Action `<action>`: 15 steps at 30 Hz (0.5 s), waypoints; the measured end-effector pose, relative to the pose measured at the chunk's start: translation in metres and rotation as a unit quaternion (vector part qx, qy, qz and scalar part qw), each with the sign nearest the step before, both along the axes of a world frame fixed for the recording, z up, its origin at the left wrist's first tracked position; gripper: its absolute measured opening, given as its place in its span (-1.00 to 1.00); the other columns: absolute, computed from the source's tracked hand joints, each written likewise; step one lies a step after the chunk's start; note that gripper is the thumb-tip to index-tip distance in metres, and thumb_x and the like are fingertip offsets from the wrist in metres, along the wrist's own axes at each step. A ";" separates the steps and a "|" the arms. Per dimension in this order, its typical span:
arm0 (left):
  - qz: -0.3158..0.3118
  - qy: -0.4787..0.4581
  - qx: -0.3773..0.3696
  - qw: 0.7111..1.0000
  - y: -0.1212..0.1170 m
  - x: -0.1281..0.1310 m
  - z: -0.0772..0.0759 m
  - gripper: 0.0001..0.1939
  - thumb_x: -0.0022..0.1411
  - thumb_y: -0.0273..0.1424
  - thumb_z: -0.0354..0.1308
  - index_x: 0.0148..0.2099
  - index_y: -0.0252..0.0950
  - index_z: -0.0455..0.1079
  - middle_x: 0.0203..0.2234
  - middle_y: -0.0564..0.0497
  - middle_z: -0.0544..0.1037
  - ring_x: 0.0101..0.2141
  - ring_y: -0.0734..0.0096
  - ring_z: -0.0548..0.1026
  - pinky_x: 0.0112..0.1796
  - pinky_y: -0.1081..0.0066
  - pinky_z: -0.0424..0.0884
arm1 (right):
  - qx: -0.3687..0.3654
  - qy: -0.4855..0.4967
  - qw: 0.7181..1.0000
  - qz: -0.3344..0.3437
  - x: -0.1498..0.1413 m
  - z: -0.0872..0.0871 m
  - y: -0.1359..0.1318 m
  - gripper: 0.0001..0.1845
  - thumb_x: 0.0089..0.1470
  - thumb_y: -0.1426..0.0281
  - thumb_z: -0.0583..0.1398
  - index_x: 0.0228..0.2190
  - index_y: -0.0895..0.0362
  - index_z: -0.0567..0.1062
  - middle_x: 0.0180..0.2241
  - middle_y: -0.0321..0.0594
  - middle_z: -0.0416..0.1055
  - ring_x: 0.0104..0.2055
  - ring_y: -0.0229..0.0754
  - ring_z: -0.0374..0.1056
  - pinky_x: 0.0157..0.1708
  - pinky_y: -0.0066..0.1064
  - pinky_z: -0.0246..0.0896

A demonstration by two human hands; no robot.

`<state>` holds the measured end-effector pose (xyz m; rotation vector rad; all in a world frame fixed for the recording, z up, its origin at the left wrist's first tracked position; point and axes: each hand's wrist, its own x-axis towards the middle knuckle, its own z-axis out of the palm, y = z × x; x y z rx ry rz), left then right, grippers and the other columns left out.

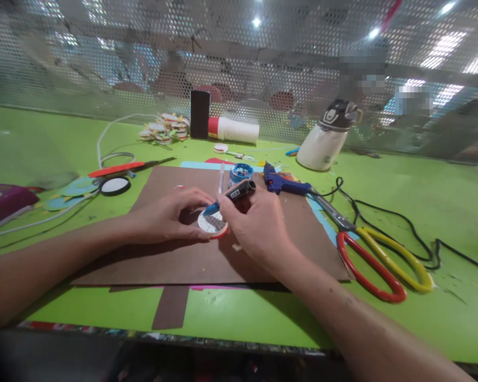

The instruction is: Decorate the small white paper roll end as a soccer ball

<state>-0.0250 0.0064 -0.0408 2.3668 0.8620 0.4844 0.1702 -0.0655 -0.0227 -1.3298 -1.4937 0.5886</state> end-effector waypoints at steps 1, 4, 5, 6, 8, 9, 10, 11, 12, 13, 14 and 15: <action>-0.002 -0.002 -0.001 1.000 0.000 0.000 0.000 -0.50 0.13 -0.02 0.35 0.02 -0.18 0.49 -0.05 -0.03 0.54 -0.05 0.15 0.48 0.01 0.22 0.35 | 0.004 -0.005 1.000 -0.002 0.000 0.000 0.000 -0.66 0.15 0.29 0.28 -0.60 0.11 0.38 -0.59 -0.33 0.38 -0.49 -0.26 0.29 -0.45 -0.42 0.21; -0.006 -0.004 0.001 1.000 0.000 0.000 -0.001 -0.50 0.13 -0.03 0.35 0.02 -0.19 0.48 -0.04 -0.04 0.54 -0.04 0.15 0.47 0.00 0.23 0.35 | 0.015 -0.009 1.000 -0.003 -0.001 -0.001 0.001 -0.65 0.15 0.30 0.28 -0.62 0.11 0.39 -0.60 -0.32 0.38 -0.50 -0.26 0.31 -0.48 -0.43 0.21; -0.007 -0.005 0.001 1.000 0.000 0.000 -0.001 -0.50 0.13 -0.03 0.35 0.03 -0.19 0.48 -0.04 -0.04 0.54 -0.03 0.15 0.47 0.01 0.23 0.35 | 0.017 -0.003 1.000 -0.002 -0.001 -0.001 0.001 -0.66 0.15 0.30 0.29 -0.61 0.11 0.39 -0.60 -0.32 0.39 -0.51 -0.26 0.31 -0.49 -0.43 0.21; -0.008 -0.005 0.002 1.000 0.000 0.000 -0.001 -0.49 0.13 -0.03 0.35 0.03 -0.19 0.48 -0.04 -0.03 0.54 -0.03 0.15 0.47 0.02 0.22 0.34 | 0.021 0.012 1.000 -0.003 -0.001 -0.001 0.001 -0.68 0.14 0.30 0.29 -0.59 0.10 0.40 -0.60 -0.33 0.39 -0.52 -0.26 0.31 -0.49 -0.43 0.21; -0.005 -0.002 0.002 1.000 -0.001 0.000 0.001 -0.49 0.12 -0.02 0.35 0.03 -0.18 0.48 -0.04 -0.02 0.54 -0.02 0.15 0.46 0.03 0.21 0.32 | 0.032 0.036 0.999 -0.013 -0.002 0.001 0.001 -0.70 0.13 0.32 0.31 -0.58 0.09 0.41 -0.61 -0.36 0.37 -0.54 -0.28 0.30 -0.50 -0.44 0.23; -0.001 0.001 0.000 1.000 -0.001 0.001 0.001 -0.50 0.12 -0.03 0.35 0.02 -0.18 0.48 -0.05 -0.01 0.53 -0.03 0.15 0.45 0.03 0.21 0.32 | 0.040 0.038 0.998 -0.021 -0.002 0.002 0.001 -0.71 0.12 0.34 0.31 -0.58 0.09 0.41 -0.62 -0.37 0.37 -0.55 -0.28 0.30 -0.50 -0.44 0.24; 0.004 0.003 -0.003 1.000 -0.002 0.001 0.002 -0.51 0.12 -0.03 0.35 0.01 -0.18 0.48 -0.06 -0.01 0.53 -0.05 0.15 0.45 0.01 0.21 0.32 | 0.048 0.032 0.998 -0.027 -0.002 0.004 0.000 -0.71 0.12 0.35 0.30 -0.59 0.08 0.42 -0.63 -0.37 0.37 -0.56 -0.28 0.31 -0.51 -0.43 0.25; 0.008 0.005 -0.007 1.000 -0.003 0.001 0.002 -0.51 0.11 -0.03 0.35 -0.01 -0.19 0.47 -0.08 -0.01 0.53 -0.06 0.16 0.45 -0.02 0.22 0.33 | 0.053 0.019 0.998 -0.033 -0.002 0.005 0.000 -0.69 0.13 0.36 0.30 -0.61 0.08 0.42 -0.65 -0.36 0.37 -0.57 -0.27 0.31 -0.51 -0.43 0.26; 0.012 0.005 -0.011 1.000 -0.003 0.002 0.002 -0.51 0.10 -0.04 0.36 -0.02 -0.20 0.46 -0.09 -0.02 0.53 -0.08 0.17 0.45 -0.05 0.24 0.34 | 0.055 0.005 0.998 -0.037 -0.001 0.007 -0.001 -0.68 0.13 0.37 0.29 -0.63 0.07 0.42 -0.66 -0.35 0.37 -0.58 -0.26 0.32 -0.52 -0.42 0.26; 0.013 0.004 -0.014 1.000 -0.004 0.002 0.003 -0.51 0.10 -0.05 0.36 -0.03 -0.21 0.46 -0.11 -0.02 0.52 -0.09 0.17 0.45 -0.08 0.25 0.34 | 0.054 -0.001 0.998 -0.037 -0.001 0.007 -0.001 -0.66 0.14 0.37 0.29 -0.64 0.07 0.42 -0.67 -0.35 0.37 -0.59 -0.25 0.32 -0.54 -0.41 0.25; 0.013 0.002 -0.014 1.000 -0.004 0.002 0.002 -0.51 0.09 -0.05 0.37 -0.03 -0.22 0.45 -0.11 -0.02 0.52 -0.10 0.17 0.45 -0.10 0.26 0.34 | 0.053 0.003 0.998 -0.038 -0.001 0.007 -0.001 -0.66 0.14 0.36 0.29 -0.64 0.06 0.42 -0.68 -0.35 0.36 -0.60 -0.25 0.31 -0.56 -0.41 0.23; 0.011 -0.001 -0.012 1.000 -0.004 0.002 0.002 -0.51 0.09 -0.06 0.37 -0.03 -0.23 0.44 -0.11 -0.03 0.51 -0.10 0.18 0.45 -0.10 0.26 0.34 | 0.050 0.011 0.998 -0.037 -0.001 0.007 -0.001 -0.66 0.13 0.35 0.30 -0.64 0.06 0.41 -0.69 -0.36 0.35 -0.61 -0.26 0.29 -0.58 -0.42 0.21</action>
